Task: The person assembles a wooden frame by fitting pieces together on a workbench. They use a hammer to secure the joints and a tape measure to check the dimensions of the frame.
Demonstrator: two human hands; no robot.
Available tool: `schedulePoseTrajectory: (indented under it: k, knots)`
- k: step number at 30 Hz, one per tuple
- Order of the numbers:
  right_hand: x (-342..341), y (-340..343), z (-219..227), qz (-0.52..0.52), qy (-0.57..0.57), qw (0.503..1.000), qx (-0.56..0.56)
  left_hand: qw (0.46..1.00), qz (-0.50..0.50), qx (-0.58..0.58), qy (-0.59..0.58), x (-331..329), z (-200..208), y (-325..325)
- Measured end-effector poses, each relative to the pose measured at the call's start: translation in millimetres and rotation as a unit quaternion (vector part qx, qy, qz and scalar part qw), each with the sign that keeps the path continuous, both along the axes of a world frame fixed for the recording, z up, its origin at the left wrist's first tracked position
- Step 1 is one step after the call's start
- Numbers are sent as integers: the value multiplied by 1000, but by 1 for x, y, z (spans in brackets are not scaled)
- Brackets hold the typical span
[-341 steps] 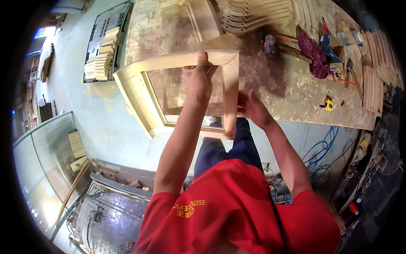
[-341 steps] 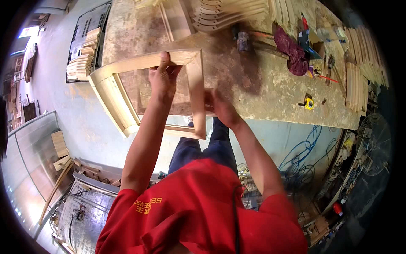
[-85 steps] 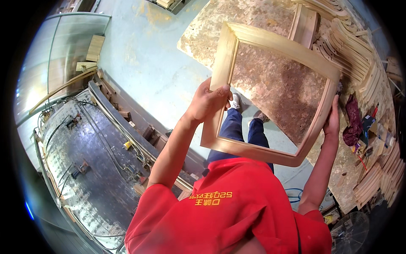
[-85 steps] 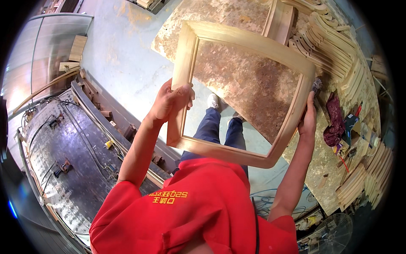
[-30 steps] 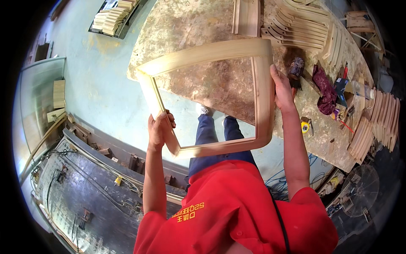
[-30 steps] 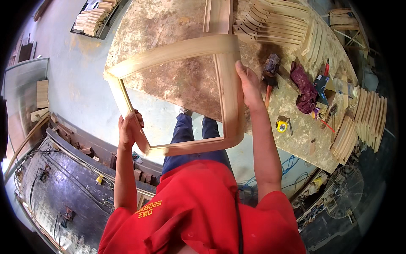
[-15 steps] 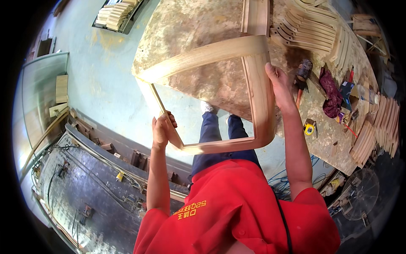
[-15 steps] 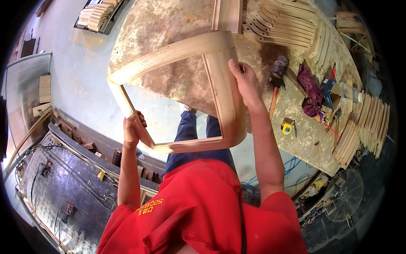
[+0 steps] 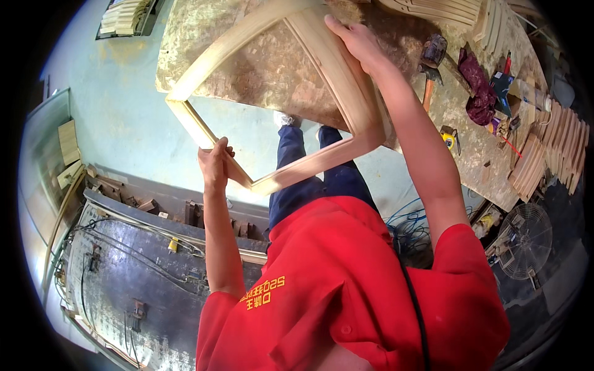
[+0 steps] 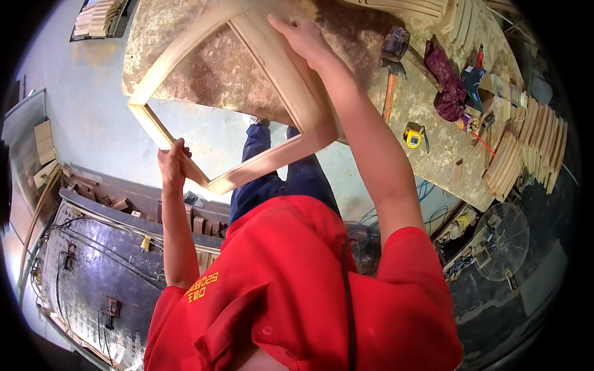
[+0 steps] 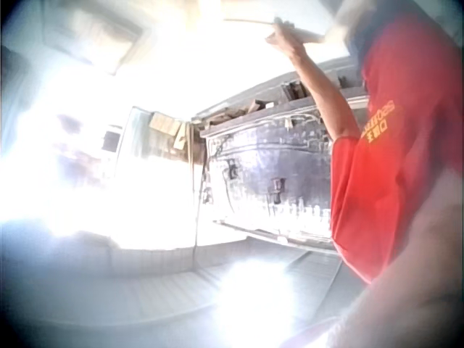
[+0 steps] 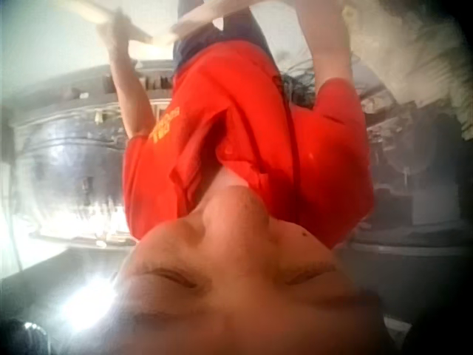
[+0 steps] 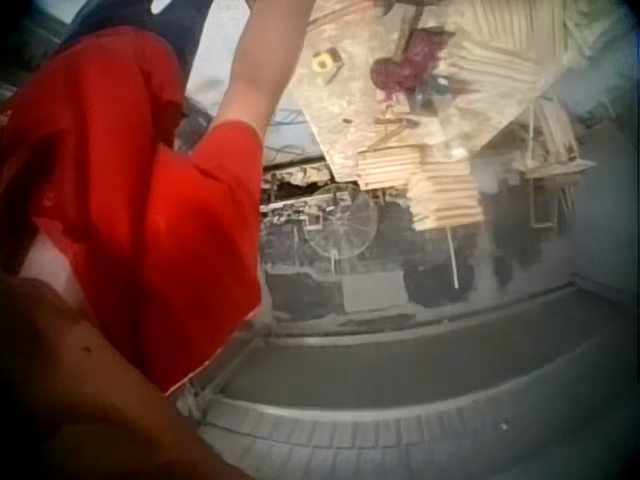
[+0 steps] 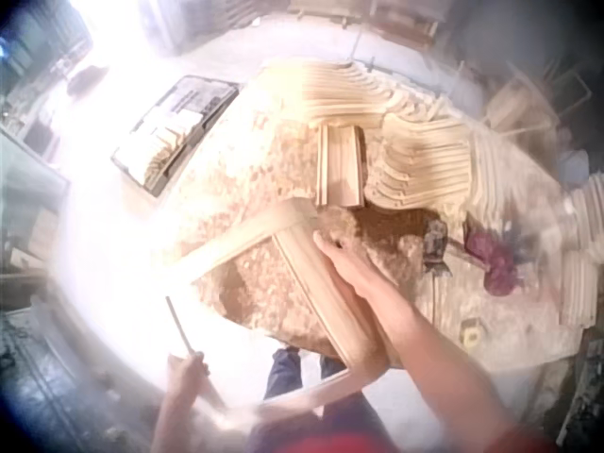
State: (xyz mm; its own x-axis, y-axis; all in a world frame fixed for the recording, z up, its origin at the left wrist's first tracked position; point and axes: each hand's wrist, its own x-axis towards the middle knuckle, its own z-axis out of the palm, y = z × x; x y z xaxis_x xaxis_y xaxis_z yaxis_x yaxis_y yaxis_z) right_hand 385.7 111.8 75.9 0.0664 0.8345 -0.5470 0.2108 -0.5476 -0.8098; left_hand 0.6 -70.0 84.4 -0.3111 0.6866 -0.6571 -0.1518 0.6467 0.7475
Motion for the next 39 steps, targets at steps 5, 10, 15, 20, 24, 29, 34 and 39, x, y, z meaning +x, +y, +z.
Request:
schedulePoseTrajectory:
  k: [5, 10, 15, 20, 24, 29, 34, 39]
  knots:
    - [-22, 16, -34, 7, 19, 1000, 13, 999, 19, -43, -8, -9, -16, -10]
    - [-52, 36, -35, 78, -125, 988, 40, 995, 74, -64, -12, -12, -35, -34]
    - [-29, 25, -17, 165, -127, 978, 16, 991, 124, -37, -36, 0, -64, -46]
    - [84, -51, 10, 79, -251, 947, 184, 982, 187, -9, -38, 20, -96, -50]
    - [311, -115, -12, 55, -590, 765, 252, 972, 227, -2, -56, 60, -112, -51]
    - [401, -154, -24, 42, -670, 740, -42, 971, 218, -28, -93, 116, -128, -61]
    - [414, -145, -2, -7, -583, 808, 84, 980, 162, -56, -97, 136, -143, -58]
    - [372, -202, 68, -145, -545, 791, 236, 984, 138, -73, -91, 140, -120, -57]
